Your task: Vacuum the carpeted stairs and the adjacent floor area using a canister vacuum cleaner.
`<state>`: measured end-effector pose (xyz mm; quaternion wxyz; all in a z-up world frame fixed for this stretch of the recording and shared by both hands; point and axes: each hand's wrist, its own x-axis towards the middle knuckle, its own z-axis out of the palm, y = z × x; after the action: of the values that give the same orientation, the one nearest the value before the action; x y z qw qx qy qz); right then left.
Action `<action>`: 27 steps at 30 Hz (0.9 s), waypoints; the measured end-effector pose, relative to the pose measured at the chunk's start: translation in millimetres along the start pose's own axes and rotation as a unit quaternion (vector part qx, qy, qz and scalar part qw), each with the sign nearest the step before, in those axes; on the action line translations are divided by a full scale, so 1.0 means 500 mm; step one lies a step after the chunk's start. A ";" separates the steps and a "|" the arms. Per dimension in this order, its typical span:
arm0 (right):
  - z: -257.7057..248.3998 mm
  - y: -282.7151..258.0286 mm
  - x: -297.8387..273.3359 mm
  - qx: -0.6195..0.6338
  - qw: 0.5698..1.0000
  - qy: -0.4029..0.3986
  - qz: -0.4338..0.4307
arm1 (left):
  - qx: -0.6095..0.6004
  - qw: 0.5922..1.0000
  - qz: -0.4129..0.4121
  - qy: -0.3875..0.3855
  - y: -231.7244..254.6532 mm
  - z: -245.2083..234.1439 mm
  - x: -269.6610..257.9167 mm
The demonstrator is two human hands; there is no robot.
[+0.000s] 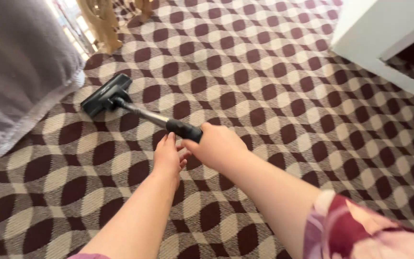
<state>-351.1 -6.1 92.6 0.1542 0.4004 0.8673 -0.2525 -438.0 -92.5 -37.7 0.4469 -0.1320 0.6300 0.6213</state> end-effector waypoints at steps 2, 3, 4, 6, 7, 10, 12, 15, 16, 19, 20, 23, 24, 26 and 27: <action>-0.010 -0.015 0.021 -0.009 1.000 -0.021 0.005 | 0.000 1.000 -0.004 0.008 0.018 -0.021 0.002; -0.017 -0.020 0.029 -0.020 0.999 -0.038 0.013 | 0.000 1.000 -0.009 0.011 0.026 -0.030 0.000; -0.030 -0.010 0.023 -0.018 0.999 -0.038 0.012 | 0.001 1.000 -0.007 0.013 0.034 -0.029 -0.006; -0.061 0.019 0.007 0.083 0.990 -0.112 -0.029 | 0.022 1.000 -0.006 0.015 0.047 -0.017 -0.019; -0.054 0.058 0.017 0.085 0.990 -0.110 -0.030 | 0.024 1.000 -0.004 0.014 0.049 -0.005 -0.024; -0.064 0.156 0.004 0.261 0.946 -0.135 -0.133 | 0.043 0.999 -0.008 -0.004 0.032 0.054 -0.033; -0.104 0.178 -0.058 0.209 0.965 -0.138 -0.076 | 0.026 0.999 -0.014 -0.027 0.001 0.100 -0.033; -0.150 0.248 -0.135 0.132 0.980 -0.151 -0.003 | 0.011 0.999 -0.026 -0.032 -0.062 0.169 -0.027; -0.156 0.290 -0.155 0.132 0.980 -0.146 0.003 | 0.012 0.999 -0.027 -0.040 -0.079 0.198 -0.044; -0.178 0.414 -0.225 0.121 0.982 -0.142 0.014 | 0.084 0.995 -0.051 -0.033 -0.159 0.280 -0.087; -0.191 0.451 -0.249 0.107 0.983 -0.146 0.035 | 0.099 0.992 -0.052 -0.054 -0.195 0.305 -0.093; -0.226 0.553 -0.323 0.074 0.983 -0.154 0.067 | 0.093 0.990 -0.075 -0.070 -0.279 0.403 -0.161; -0.239 0.587 -0.351 0.054 0.983 -0.161 0.075 | 0.069 0.991 -0.100 -0.062 -0.307 0.441 -0.195; -0.242 0.724 -0.373 0.066 0.982 -0.175 0.009 | 0.058 0.990 -0.118 -0.049 -0.337 0.502 -0.280; -0.243 0.789 -0.383 0.084 0.977 -0.188 -0.064 | 0.050 0.989 -0.133 -0.031 -0.349 0.527 -0.321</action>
<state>66.5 161.8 158.8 0.2637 0.3014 0.8223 -0.4044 -116.1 48.9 8.3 0.5508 -0.1728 0.6226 0.5283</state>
